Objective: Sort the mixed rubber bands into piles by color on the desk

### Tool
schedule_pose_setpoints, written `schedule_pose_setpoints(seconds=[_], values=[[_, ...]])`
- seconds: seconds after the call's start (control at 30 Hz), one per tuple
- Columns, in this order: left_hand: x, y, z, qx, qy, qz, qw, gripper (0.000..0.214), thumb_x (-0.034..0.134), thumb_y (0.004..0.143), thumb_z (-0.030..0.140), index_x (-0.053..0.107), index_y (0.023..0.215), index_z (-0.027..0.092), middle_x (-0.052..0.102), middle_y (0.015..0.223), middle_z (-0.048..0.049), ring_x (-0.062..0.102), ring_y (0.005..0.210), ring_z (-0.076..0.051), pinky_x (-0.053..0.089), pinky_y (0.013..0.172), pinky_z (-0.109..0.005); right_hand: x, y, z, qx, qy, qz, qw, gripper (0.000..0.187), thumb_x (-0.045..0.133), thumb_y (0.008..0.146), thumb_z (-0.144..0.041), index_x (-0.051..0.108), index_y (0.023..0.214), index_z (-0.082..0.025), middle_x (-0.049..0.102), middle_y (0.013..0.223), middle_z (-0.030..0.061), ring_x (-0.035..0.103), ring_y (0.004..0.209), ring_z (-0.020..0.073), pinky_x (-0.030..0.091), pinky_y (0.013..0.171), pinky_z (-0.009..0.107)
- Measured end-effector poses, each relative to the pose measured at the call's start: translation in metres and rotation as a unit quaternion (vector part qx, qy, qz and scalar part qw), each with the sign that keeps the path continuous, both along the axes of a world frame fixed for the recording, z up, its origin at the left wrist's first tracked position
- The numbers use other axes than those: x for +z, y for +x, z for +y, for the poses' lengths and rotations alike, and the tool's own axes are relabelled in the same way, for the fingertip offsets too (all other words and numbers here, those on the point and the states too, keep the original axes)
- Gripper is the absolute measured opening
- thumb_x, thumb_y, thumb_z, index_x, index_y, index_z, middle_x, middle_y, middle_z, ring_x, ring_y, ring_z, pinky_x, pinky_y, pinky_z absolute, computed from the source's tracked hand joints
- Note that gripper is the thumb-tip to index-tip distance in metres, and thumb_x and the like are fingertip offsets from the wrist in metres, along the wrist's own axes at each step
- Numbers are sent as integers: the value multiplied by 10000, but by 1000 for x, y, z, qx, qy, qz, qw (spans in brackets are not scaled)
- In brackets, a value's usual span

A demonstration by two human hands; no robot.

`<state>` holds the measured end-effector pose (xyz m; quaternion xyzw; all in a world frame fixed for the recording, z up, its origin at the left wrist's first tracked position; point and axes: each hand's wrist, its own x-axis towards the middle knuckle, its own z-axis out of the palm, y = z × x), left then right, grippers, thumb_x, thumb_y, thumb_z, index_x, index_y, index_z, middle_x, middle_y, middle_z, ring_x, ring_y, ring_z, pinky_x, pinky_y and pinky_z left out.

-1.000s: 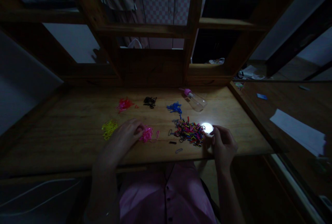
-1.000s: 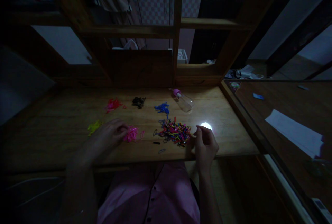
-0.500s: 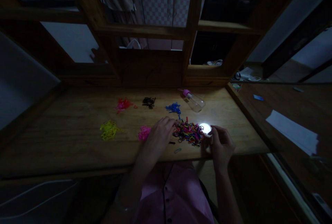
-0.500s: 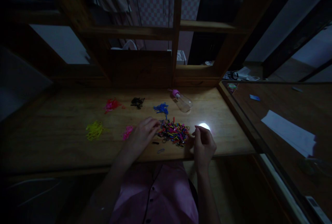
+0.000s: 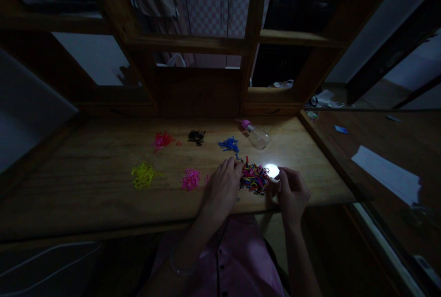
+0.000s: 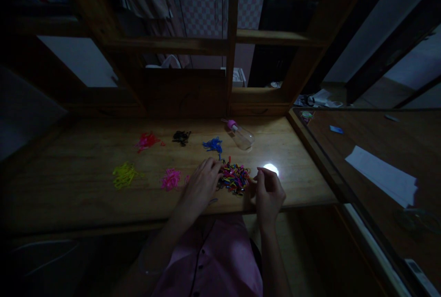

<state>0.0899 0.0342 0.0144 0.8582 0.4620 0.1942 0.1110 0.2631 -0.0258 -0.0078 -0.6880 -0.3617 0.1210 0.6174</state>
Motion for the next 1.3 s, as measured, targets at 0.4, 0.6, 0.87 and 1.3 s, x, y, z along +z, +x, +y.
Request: schedule_pose_setpoints(seconds=[0.4,0.6,0.87,1.3], values=[[-6,-1,8,-22,-13,-39,999,74,538,914,189,543,985,210,533,1048,-50,513,995,-204,457,869,-342,2,-1,-1,-1,-3,-8,1000,183,613,860,-319,688,933,-168,637,758,13,603,663,136,469,612,234],[-3,-3,12,-32,-32,-75,996,23,545,914,192,562,923,204,588,974,-29,539,960,-196,458,867,-330,1,-1,0,4,3,-4,1000,198,609,855,-332,683,935,-167,625,729,6,597,652,136,463,597,237],[7,-7,12,-35,-44,-144,988,134,515,931,174,636,980,206,653,954,-30,578,941,-190,454,873,-321,5,-2,0,3,1,-3,1000,222,610,843,-353,687,923,-161,658,773,28,614,676,151,482,620,255],[0,23,10,-25,-61,-126,990,121,555,920,283,639,926,196,638,946,-34,570,935,-187,454,856,-305,4,-3,1,6,-4,-5,1000,238,581,865,-365,681,919,-156,633,738,16,567,589,131,442,548,237]])
